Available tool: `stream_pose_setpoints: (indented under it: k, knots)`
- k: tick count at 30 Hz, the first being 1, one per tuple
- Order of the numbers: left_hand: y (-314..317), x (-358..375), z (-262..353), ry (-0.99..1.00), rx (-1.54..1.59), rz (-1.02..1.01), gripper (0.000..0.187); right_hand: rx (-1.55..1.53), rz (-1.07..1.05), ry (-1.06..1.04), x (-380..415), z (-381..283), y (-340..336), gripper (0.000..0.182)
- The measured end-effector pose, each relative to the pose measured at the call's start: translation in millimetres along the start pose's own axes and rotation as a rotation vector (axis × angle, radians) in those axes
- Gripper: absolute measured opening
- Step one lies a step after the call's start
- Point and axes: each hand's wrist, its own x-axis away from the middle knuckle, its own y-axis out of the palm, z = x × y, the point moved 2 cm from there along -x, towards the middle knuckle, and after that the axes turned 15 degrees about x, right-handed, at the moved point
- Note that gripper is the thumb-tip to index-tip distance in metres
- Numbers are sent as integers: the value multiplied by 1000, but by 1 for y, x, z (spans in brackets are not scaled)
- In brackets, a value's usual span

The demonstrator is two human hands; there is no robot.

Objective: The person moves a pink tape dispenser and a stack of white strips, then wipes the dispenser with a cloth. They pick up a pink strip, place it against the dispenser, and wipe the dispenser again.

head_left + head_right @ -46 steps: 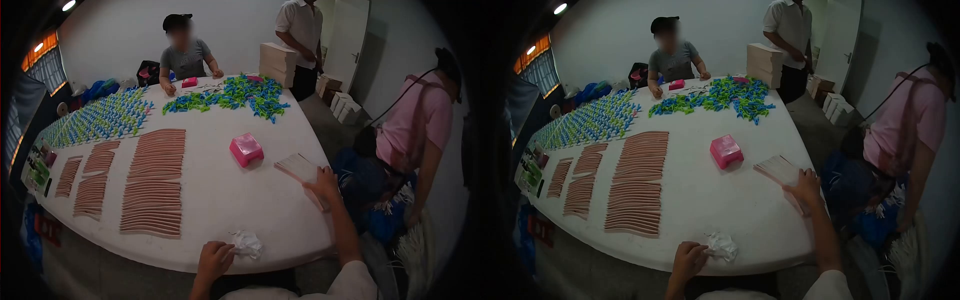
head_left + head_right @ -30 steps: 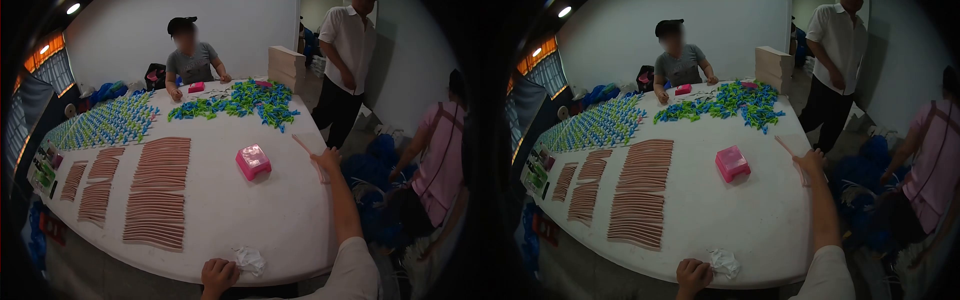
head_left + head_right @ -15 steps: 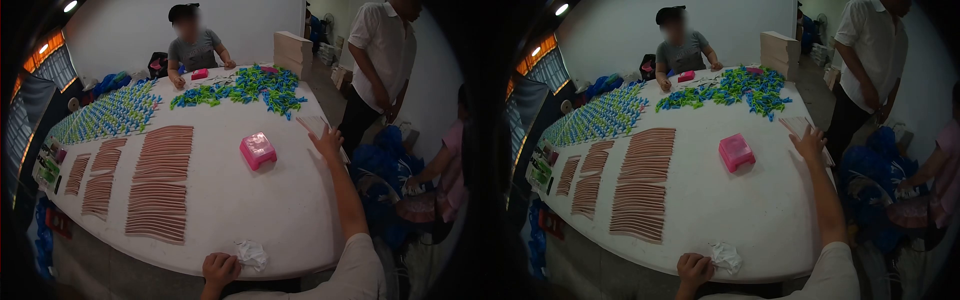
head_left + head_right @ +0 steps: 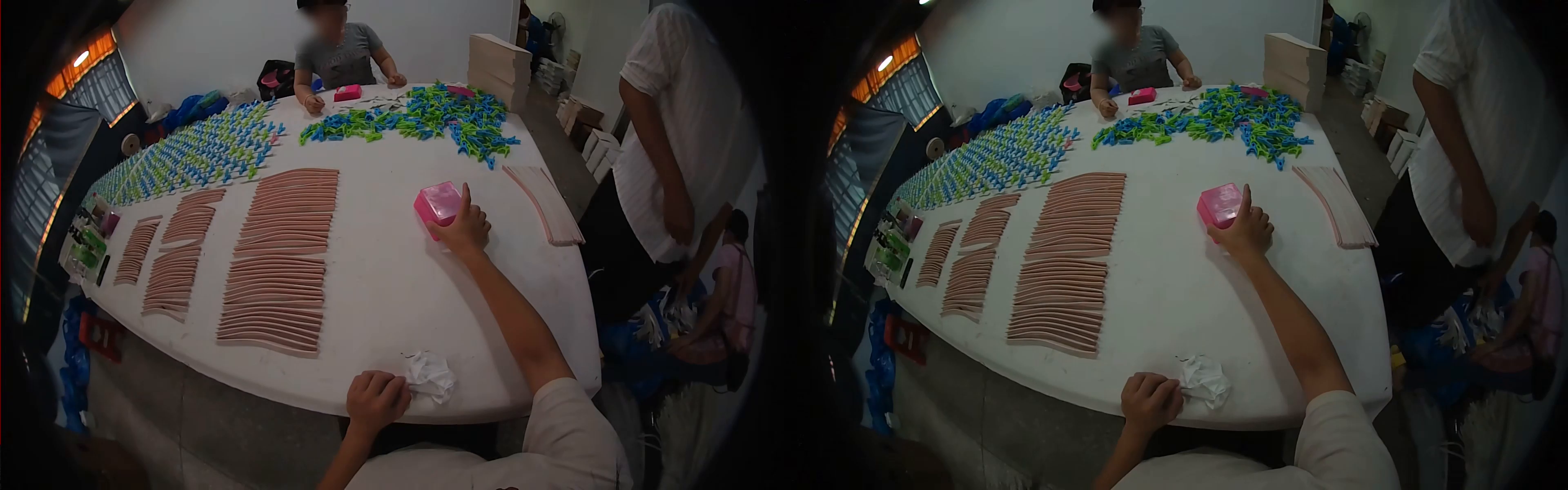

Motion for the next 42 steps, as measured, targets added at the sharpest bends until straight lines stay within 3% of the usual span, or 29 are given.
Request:
stream_pose_setpoints:
  k: [7,13,17,20,22,23,25,29,31,35,37,41,42]
  knots:
    - [-1,2,-1,1,24,-6,18,-14,-12,-67,15,17,-5,121]
    - [-1,-1,0,-56,19,-45,33,-22,-36,-150,63,54,-15,120]
    - [-3,-7,3,-56,21,-72,30,-66,-21,-245,104,78,-28,120]
    - [-4,-10,-3,-181,85,-101,30,-87,-74,-365,133,96,-39,120]
    - [-4,-17,-13,-495,307,-116,31,-152,-116,-419,149,106,-47,122]
    - [-5,-29,-11,-497,308,-122,31,-218,-158,-477,154,109,-48,124]
    - [-4,-56,-6,-770,412,-200,37,-305,-156,-475,163,118,-43,125]
    - [36,-82,-28,-651,601,-141,43,-547,-145,-467,167,121,-52,126]
    - [44,-92,-22,-574,303,-218,45,-510,-110,-486,167,123,-52,125]
    - [45,-83,-24,-444,223,-202,48,-402,-109,-493,169,120,-56,121]
    - [46,-82,-20,-263,145,-231,51,-373,-91,-530,168,119,-59,119]
    - [47,-82,-22,-222,183,-187,49,-390,-25,-680,170,115,-59,113]
    - [46,-82,-22,-294,237,-184,47,-391,-28,-679,171,115,-59,113]
